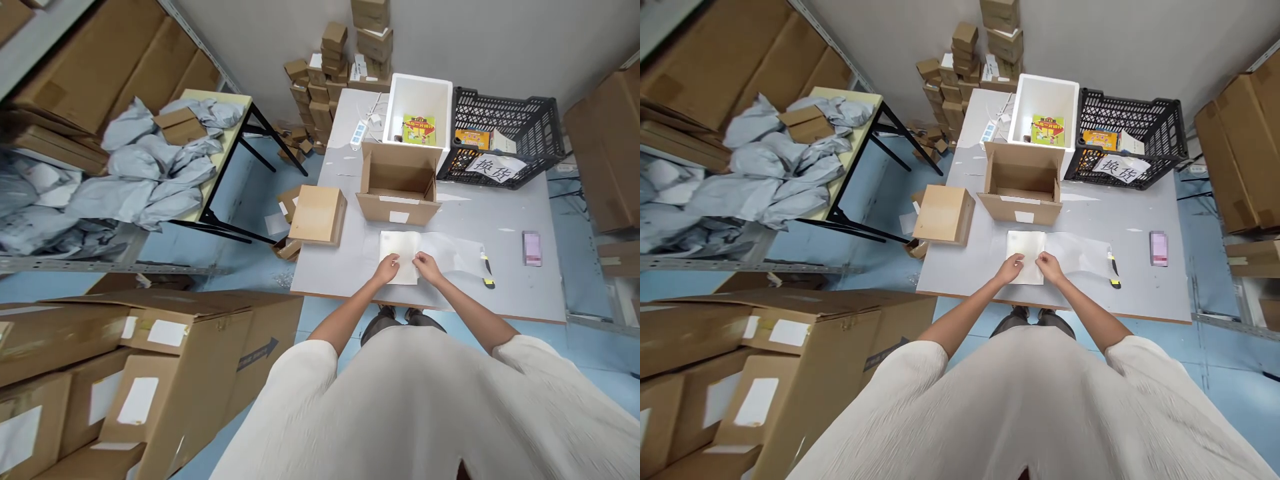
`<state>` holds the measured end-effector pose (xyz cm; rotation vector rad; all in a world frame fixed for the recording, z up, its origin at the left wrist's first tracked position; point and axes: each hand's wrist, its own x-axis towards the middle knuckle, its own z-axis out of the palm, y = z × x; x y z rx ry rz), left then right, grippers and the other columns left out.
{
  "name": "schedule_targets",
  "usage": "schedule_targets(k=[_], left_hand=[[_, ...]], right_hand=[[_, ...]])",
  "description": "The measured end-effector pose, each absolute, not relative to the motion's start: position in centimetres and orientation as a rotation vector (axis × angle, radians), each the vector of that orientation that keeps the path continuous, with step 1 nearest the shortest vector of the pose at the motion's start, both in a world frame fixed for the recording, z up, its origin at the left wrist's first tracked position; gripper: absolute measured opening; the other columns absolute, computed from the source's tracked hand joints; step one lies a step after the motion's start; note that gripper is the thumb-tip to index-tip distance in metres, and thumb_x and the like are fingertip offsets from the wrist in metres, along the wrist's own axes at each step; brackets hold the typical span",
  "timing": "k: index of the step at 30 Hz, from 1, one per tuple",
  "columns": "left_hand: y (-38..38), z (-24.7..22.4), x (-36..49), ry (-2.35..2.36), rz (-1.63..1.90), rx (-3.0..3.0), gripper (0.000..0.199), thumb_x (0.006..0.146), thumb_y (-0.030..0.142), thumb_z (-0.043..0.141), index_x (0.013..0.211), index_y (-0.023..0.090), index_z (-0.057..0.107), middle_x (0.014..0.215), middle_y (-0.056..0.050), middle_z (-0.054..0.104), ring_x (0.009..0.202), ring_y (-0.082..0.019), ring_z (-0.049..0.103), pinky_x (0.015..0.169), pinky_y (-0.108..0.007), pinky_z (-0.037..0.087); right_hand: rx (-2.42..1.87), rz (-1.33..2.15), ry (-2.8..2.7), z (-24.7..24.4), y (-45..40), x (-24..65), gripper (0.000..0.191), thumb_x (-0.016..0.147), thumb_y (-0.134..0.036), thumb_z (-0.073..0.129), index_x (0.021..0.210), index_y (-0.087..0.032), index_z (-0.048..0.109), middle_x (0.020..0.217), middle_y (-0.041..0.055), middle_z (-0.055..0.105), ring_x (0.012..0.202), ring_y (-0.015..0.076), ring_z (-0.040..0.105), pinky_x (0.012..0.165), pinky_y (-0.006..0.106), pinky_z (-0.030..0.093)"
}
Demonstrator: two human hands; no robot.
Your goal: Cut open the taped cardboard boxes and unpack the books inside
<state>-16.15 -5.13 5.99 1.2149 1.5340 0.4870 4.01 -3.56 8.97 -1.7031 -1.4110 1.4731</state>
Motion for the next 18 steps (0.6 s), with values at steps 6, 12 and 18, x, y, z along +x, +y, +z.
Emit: schedule_targets(k=[6, 12, 18], left_hand=[[-5.0, 7.7, -16.3, 1.535, 0.655, 1.205, 0.035, 0.105, 0.018, 0.055, 0.135, 0.022, 0.072, 0.147, -0.01, 0.072, 0.133, -0.023, 0.069, 0.118, -0.037, 0.053], [-4.8, 8.7, -17.2, 1.664, 0.764, 1.178, 0.024, 0.108, 0.04, 0.062, 0.115, 0.02, 0.073, 0.116, -0.007, 0.08, 0.107, -0.022, 0.072, 0.098, -0.03, 0.056], [-5.3, 7.5, -20.9, 1.962, 0.665, 1.186, 0.013, 0.104, 0.031, 0.059, 0.097, 0.023, 0.068, 0.101, -0.004, 0.076, 0.099, -0.023, 0.07, 0.095, -0.031, 0.054]], right_hand=[[-1.596, 1.469, -1.42, 10.5, -3.0, 2.2, 0.022, 0.083, -0.04, 0.06, 0.075, -0.027, 0.045, 0.073, -0.0039, 0.05, 0.078, 0.0181, 0.053, 0.077, 0.027, 0.048], [-1.425, 1.783, -1.418, 10.1, -2.5, 0.1, 0.02, 0.087, -0.039, 0.063, 0.099, -0.024, 0.069, 0.106, 0.0025, 0.076, 0.103, 0.0209, 0.07, 0.093, 0.033, 0.054], [-1.894, 1.512, -1.427, 7.1, -2.1, 1.4, 0.028, 0.086, -0.024, 0.058, 0.109, -0.023, 0.074, 0.131, 0.0086, 0.078, 0.121, 0.0245, 0.072, 0.107, 0.037, 0.055]])
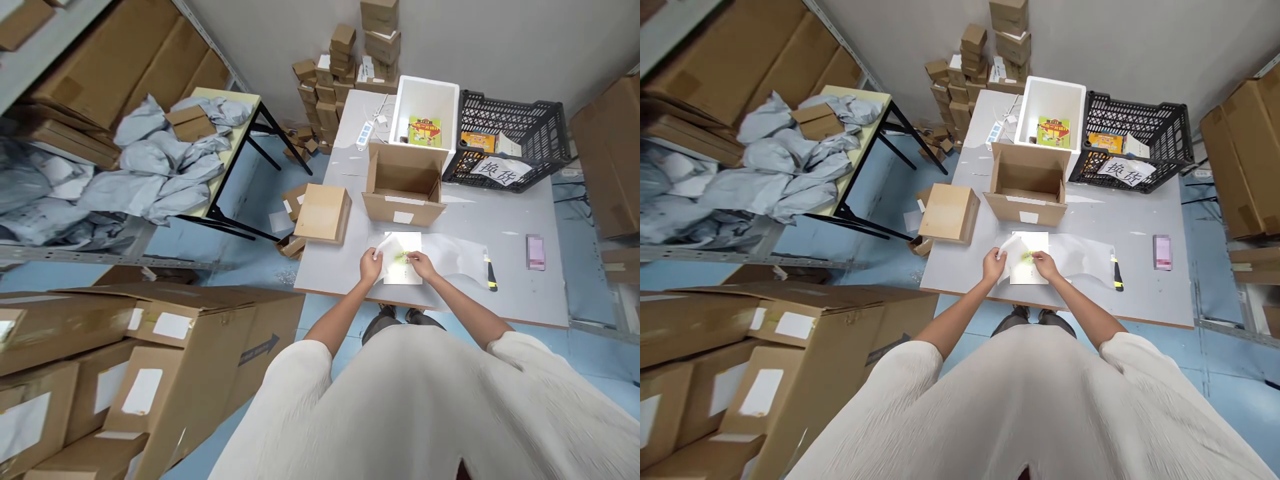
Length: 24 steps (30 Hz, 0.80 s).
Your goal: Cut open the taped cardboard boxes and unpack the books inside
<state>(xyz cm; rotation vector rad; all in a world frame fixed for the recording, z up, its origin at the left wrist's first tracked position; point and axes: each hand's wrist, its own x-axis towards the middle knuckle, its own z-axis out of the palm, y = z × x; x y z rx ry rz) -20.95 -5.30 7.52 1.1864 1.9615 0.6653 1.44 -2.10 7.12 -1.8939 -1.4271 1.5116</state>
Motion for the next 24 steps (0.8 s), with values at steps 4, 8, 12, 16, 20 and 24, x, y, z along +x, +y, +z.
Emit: schedule_targets(k=[4, 8, 12, 16, 20, 24], left_hand=[[-6.3, 5.9, -22.6, 2.119, 0.56, 1.089, 0.007, 0.102, 0.027, 0.059, 0.102, 0.024, 0.066, 0.113, -0.008, 0.076, 0.113, -0.026, 0.071, 0.102, -0.035, 0.052], [-6.5, 4.2, -22.5, 2.122, 0.425, 0.976, 0.008, 0.099, 0.024, 0.061, 0.105, 0.024, 0.066, 0.111, -0.011, 0.076, 0.118, -0.03, 0.072, 0.103, -0.039, 0.054], [-6.1, 2.8, -21.3, 2.038, 0.39, 0.983, 0.012, 0.095, 0.021, 0.065, 0.107, 0.023, 0.067, 0.11, -0.014, 0.075, 0.121, -0.034, 0.071, 0.107, -0.042, 0.054], [-6.0, 2.2, -20.2, 2.027, 0.422, 1.027, 0.017, 0.097, 0.019, 0.063, 0.114, 0.02, 0.067, 0.141, -0.019, 0.067, 0.129, -0.032, 0.068, 0.112, -0.041, 0.053], [-6.0, 2.0, -19.4, 1.967, 0.385, 1.05, 0.02, 0.098, 0.019, 0.062, 0.118, 0.02, 0.066, 0.133, -0.018, 0.07, 0.128, -0.033, 0.069, 0.113, -0.044, 0.054], [-6.2, 2.2, -19.1, 1.903, 0.415, 1.059, 0.024, 0.1, 0.022, 0.063, 0.123, 0.022, 0.065, 0.113, -0.013, 0.075, 0.118, -0.033, 0.072, 0.106, -0.044, 0.058]], right_hand=[[-2.247, 1.327, -1.449, 5.5, -2.0, 3.8, 0.037, 0.081, -0.022, 0.063, 0.116, -0.017, 0.074, 0.127, 0.0149, 0.077, 0.119, 0.0297, 0.073, 0.104, 0.037, 0.057], [-2.328, 1.362, -1.438, 4.4, -2.1, 4.8, 0.037, 0.077, -0.021, 0.064, 0.112, -0.017, 0.075, 0.112, 0.013, 0.079, 0.107, 0.0296, 0.075, 0.089, 0.033, 0.059], [-2.374, 1.357, -1.35, 3.6, -1.9, 4.9, 0.04, 0.076, -0.023, 0.064, 0.114, -0.017, 0.075, 0.112, 0.0114, 0.08, 0.104, 0.027, 0.076, 0.083, 0.03, 0.059], [-2.416, 1.373, -1.225, 3.0, -1.5, 5.0, 0.033, 0.077, -0.025, 0.07, 0.108, -0.016, 0.075, 0.1, 0.0106, 0.08, 0.092, 0.0248, 0.076, 0.075, 0.029, 0.059], [-2.397, 1.415, -1.133, 2.7, -1.3, 4.6, 0.022, 0.075, -0.023, 0.074, 0.095, -0.015, 0.075, 0.086, 0.0093, 0.078, 0.083, 0.0237, 0.074, 0.069, 0.029, 0.059], [-2.329, 1.446, -1.117, 2.8, -2.1, 3.8, 0.021, 0.072, -0.022, 0.078, 0.092, -0.016, 0.074, 0.084, 0.0077, 0.078, 0.084, 0.0236, 0.074, 0.07, 0.028, 0.059]])
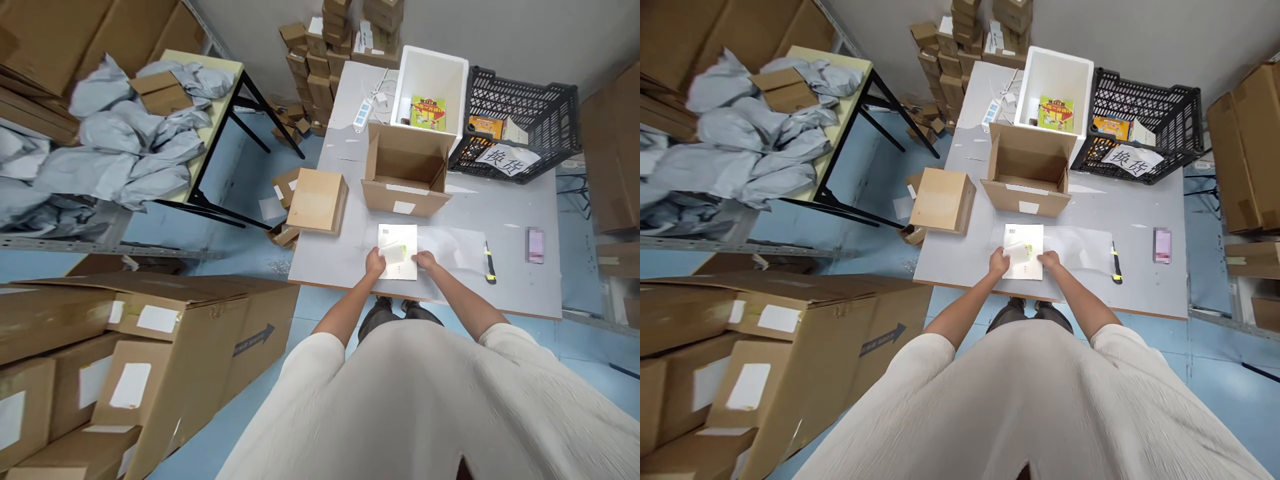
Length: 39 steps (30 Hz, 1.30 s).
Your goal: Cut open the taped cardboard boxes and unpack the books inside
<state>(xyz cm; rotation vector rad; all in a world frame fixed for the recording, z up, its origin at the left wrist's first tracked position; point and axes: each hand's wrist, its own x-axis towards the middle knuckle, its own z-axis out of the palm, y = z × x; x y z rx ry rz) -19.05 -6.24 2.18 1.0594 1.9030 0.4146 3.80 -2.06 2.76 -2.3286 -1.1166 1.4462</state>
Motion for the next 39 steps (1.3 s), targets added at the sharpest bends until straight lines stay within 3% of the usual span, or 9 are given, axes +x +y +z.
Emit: schedule_targets(k=[5, 8, 16, 24, 27, 30, 34, 37, 39], left_hand=[[-6.2, 3.5, -20.2, 1.991, 0.44, 0.998, 0.04, 0.099, 0.02, 0.066, 0.138, 0.02, 0.059, 0.121, -0.015, 0.075, 0.121, -0.034, 0.073, 0.108, -0.044, 0.056], [-5.9, 4.9, -21.8, 2.087, 0.446, 1.088, 0.031, 0.1, 0.019, 0.062, 0.131, 0.02, 0.066, 0.132, -0.018, 0.07, 0.132, -0.037, 0.068, 0.114, -0.045, 0.053], [-4.0, 10.3, -26.5, 2.326, 0.597, 1.259, 0.028, 0.102, 0.018, 0.054, 0.125, 0.022, 0.069, 0.132, -0.017, 0.067, 0.13, -0.036, 0.064, 0.113, -0.046, 0.052], [-3.9, 12.1, -22.7, 1.95, 0.744, 1.524, 0.016, 0.096, 0.018, 0.06, 0.106, 0.023, 0.071, 0.114, -0.009, 0.071, 0.117, -0.028, 0.068, 0.109, -0.037, 0.052], [-4.6, 10.6, -18.7, 1.733, 0.752, 1.407, 0.01, 0.09, 0.017, 0.064, 0.096, 0.022, 0.071, 0.101, -0.006, 0.074, 0.103, -0.025, 0.071, 0.101, -0.036, 0.055], [-5.3, 9.2, -15.1, 1.512, 0.723, 1.128, 0.003, 0.083, 0.019, 0.072, 0.085, 0.02, 0.07, 0.082, -0.002, 0.073, 0.084, -0.022, 0.07, 0.086, -0.033, 0.056], [-6.2, 8.2, -12.9, 1.409, 0.74, 1.026, 0.01, 0.081, 0.023, 0.079, 0.087, 0.019, 0.073, 0.081, -0.001, 0.074, 0.083, -0.022, 0.071, 0.083, -0.032, 0.056], [-6.6, 8.0, -13.1, 1.604, 0.691, 1.131, 0.014, 0.082, 0.026, 0.08, 0.093, 0.02, 0.074, 0.092, -0.005, 0.076, 0.095, -0.025, 0.073, 0.094, -0.036, 0.056], [-6.5, 8.0, -13.4, 1.777, 0.67, 1.153, 0.035, 0.079, 0.03, 0.086, 0.111, 0.021, 0.074, 0.116, -0.01, 0.076, 0.116, -0.029, 0.072, 0.105, -0.039, 0.054]], right_hand=[[-2.219, 1.505, -1.109, 3.4, -2.6, 3.9, 0.016, 0.075, -0.019, 0.074, 0.091, -0.019, 0.076, 0.092, 0.0063, 0.082, 0.09, 0.0226, 0.077, 0.076, 0.028, 0.062], [-2.192, 1.505, -1.083, 4.1, -2.1, 5.4, 0.014, 0.077, -0.016, 0.069, 0.088, -0.019, 0.077, 0.094, 0.0065, 0.084, 0.089, 0.0222, 0.079, 0.077, 0.028, 0.062], [-2.305, 1.31, -0.989, 6.2, -1.0, 12.6, 0.019, 0.074, -0.013, 0.065, 0.089, -0.018, 0.076, 0.098, 0.01, 0.083, 0.093, 0.0264, 0.079, 0.077, 0.031, 0.062], [-2.343, 1.016, -1.089, 7.2, -1.7, 13.3, 0.045, 0.077, -0.023, 0.068, 0.121, -0.02, 0.076, 0.137, 0.0184, 0.072, 0.133, 0.0356, 0.065, 0.116, 0.051, 0.052], [-2.035, 1.343, -1.213, 8.1, -1.7, 10.5, 0.034, 0.085, -0.032, 0.066, 0.115, -0.022, 0.076, 0.126, 0.0121, 0.077, 0.117, 0.0284, 0.071, 0.108, 0.044, 0.057], [-1.733, 1.803, -1.192, 9.0, -2.1, 7.9, 0.039, 0.08, -0.04, 0.079, 0.116, -0.026, 0.076, 0.115, 0.0066, 0.08, 0.107, 0.0244, 0.073, 0.096, 0.036, 0.06], [-1.584, 2.098, -1.098, 9.6, -2.9, 5.9, 0.039, 0.074, -0.042, 0.086, 0.108, -0.027, 0.076, 0.101, 0.0035, 0.08, 0.098, 0.0226, 0.073, 0.084, 0.031, 0.06], [-1.579, 2.099, -1.04, 9.1, -3.4, 5.4, 0.027, 0.07, -0.032, 0.085, 0.094, -0.023, 0.076, 0.09, 0.0037, 0.079, 0.086, 0.0203, 0.071, 0.076, 0.028, 0.059], [-1.616, 2.044, -1.042, 8.6, -3.4, 5.3, 0.021, 0.067, -0.026, 0.082, 0.086, -0.022, 0.074, 0.082, 0.0034, 0.078, 0.078, 0.0191, 0.069, 0.07, 0.027, 0.056]])
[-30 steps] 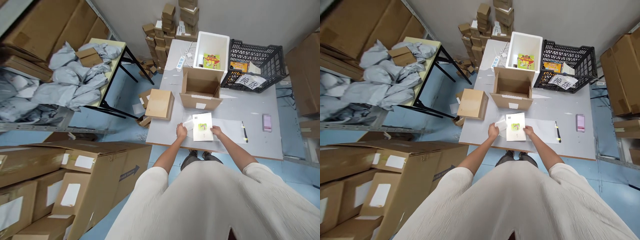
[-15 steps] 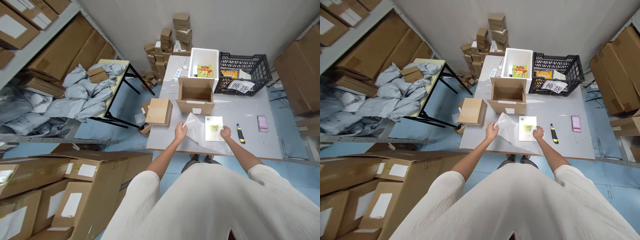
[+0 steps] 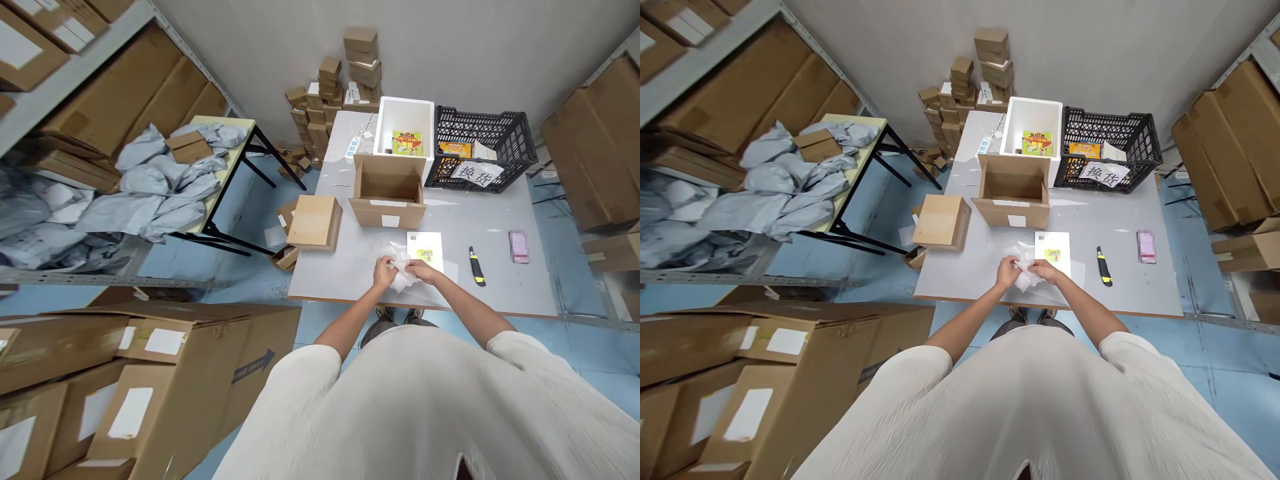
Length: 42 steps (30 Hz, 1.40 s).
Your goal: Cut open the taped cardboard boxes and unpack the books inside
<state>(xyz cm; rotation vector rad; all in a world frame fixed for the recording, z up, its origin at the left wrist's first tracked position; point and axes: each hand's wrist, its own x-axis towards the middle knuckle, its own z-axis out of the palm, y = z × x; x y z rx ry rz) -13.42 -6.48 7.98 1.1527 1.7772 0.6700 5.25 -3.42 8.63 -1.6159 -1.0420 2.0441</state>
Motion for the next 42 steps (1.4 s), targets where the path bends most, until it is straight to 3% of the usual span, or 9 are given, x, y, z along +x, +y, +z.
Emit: schedule_targets(k=[4, 8, 13, 19, 23, 26, 32, 37, 42], left_hand=[[-5.2, 7.7, -13.1, 1.971, 0.499, 0.941, 0.114, 0.06, 0.039, 0.102, 0.159, 0.023, 0.048, 0.164, -0.02, 0.051, 0.153, -0.038, 0.053, 0.118, -0.041, 0.049], [-3.7, 7.1, -11.8, 1.937, 0.299, 0.842, 0.137, 0.055, 0.04, 0.105, 0.17, 0.023, 0.032, 0.174, -0.024, 0.043, 0.162, -0.042, 0.042, 0.123, -0.044, 0.045], [-2.9, 6.0, -10.3, 1.983, 0.199, 0.853, 0.117, 0.067, 0.049, 0.098, 0.164, 0.024, 0.038, 0.167, -0.023, 0.052, 0.16, -0.042, 0.045, 0.122, -0.049, 0.044], [-2.4, 4.7, -9.5, 2.081, 0.076, 0.865, 0.09, 0.074, 0.06, 0.092, 0.146, 0.024, 0.053, 0.156, -0.022, 0.056, 0.152, -0.042, 0.049, 0.118, -0.052, 0.044], [-2.2, 4.0, -9.4, 2.133, 0.085, 0.931, 0.05, 0.083, 0.049, 0.087, 0.121, 0.025, 0.064, 0.148, -0.02, 0.061, 0.147, -0.041, 0.054, 0.113, -0.05, 0.046], [-2.4, 4.1, -9.6, 2.019, 0.156, 0.985, 0.023, 0.088, 0.034, 0.081, 0.1, 0.026, 0.063, 0.122, -0.013, 0.073, 0.126, -0.034, 0.068, 0.101, -0.042, 0.051], [-2.6, 6.8, -10.4, 1.894, 0.425, 1.039, 0.023, 0.086, 0.02, 0.074, 0.082, 0.026, 0.052, 0.083, 0.001, 0.067, 0.09, -0.022, 0.069, 0.083, -0.029, 0.05], [-1.7, 10.2, -11.9, 1.809, 0.63, 1.018, 0.025, 0.08, 0.021, 0.075, 0.077, 0.026, 0.05, 0.072, 0.006, 0.058, 0.078, -0.018, 0.062, 0.079, -0.027, 0.049], [-0.9, 14.1, -12.9, 1.734, 0.784, 1.067, 0.027, 0.08, 0.026, 0.079, 0.075, 0.026, 0.052, 0.073, 0.006, 0.058, 0.076, -0.017, 0.06, 0.079, -0.028, 0.049]], right_hand=[[-1.724, 1.912, -1.086, 7.9, -3.1, 5.8, 0.014, 0.066, -0.02, 0.076, 0.079, -0.02, 0.072, 0.076, 0.0028, 0.077, 0.073, 0.0194, 0.07, 0.069, 0.027, 0.055], [-1.928, 1.706, -1.263, 7.4, -2.7, 7.0, 0.008, 0.071, -0.021, 0.07, 0.079, -0.021, 0.072, 0.076, 0.002, 0.077, 0.074, 0.02, 0.07, 0.07, 0.028, 0.055], [-2.087, 1.515, -1.357, 5.9, -2.8, 7.7, 0.005, 0.077, -0.023, 0.069, 0.082, -0.022, 0.068, 0.083, 0.003, 0.076, 0.083, 0.0218, 0.071, 0.074, 0.029, 0.054], [-2.259, 1.368, -1.378, 4.3, -3.1, 7.6, 0.021, 0.076, -0.029, 0.076, 0.089, -0.026, 0.06, 0.087, 0.0023, 0.072, 0.085, 0.024, 0.07, 0.081, 0.034, 0.056], [-2.218, 0.994, -1.434, 4.7, -3.9, 7.5, 0.026, 0.08, -0.031, 0.069, 0.103, -0.026, 0.058, 0.104, 0.0064, 0.071, 0.099, 0.0267, 0.068, 0.091, 0.039, 0.056], [-2.037, 0.922, -1.564, 5.6, -4.4, 7.1, 0.018, 0.086, -0.03, 0.059, 0.104, -0.027, 0.058, 0.101, 0.0062, 0.07, 0.098, 0.0275, 0.067, 0.092, 0.04, 0.055], [-1.84, 1.385, -1.587, 7.4, -3.9, 5.0, 0.017, 0.079, -0.024, 0.057, 0.093, -0.025, 0.066, 0.094, 0.0031, 0.075, 0.089, 0.0248, 0.069, 0.089, 0.037, 0.055], [-1.664, 1.497, -1.54, 9.6, -2.9, 3.5, 0.034, 0.076, -0.026, 0.067, 0.109, -0.021, 0.073, 0.107, 0.0056, 0.079, 0.102, 0.0261, 0.071, 0.099, 0.039, 0.056], [-1.478, 1.467, -1.553, 12.7, -2.0, 2.8, 0.045, 0.077, -0.042, 0.083, 0.116, -0.022, 0.072, 0.114, 0.0062, 0.079, 0.106, 0.0271, 0.071, 0.099, 0.04, 0.056]])
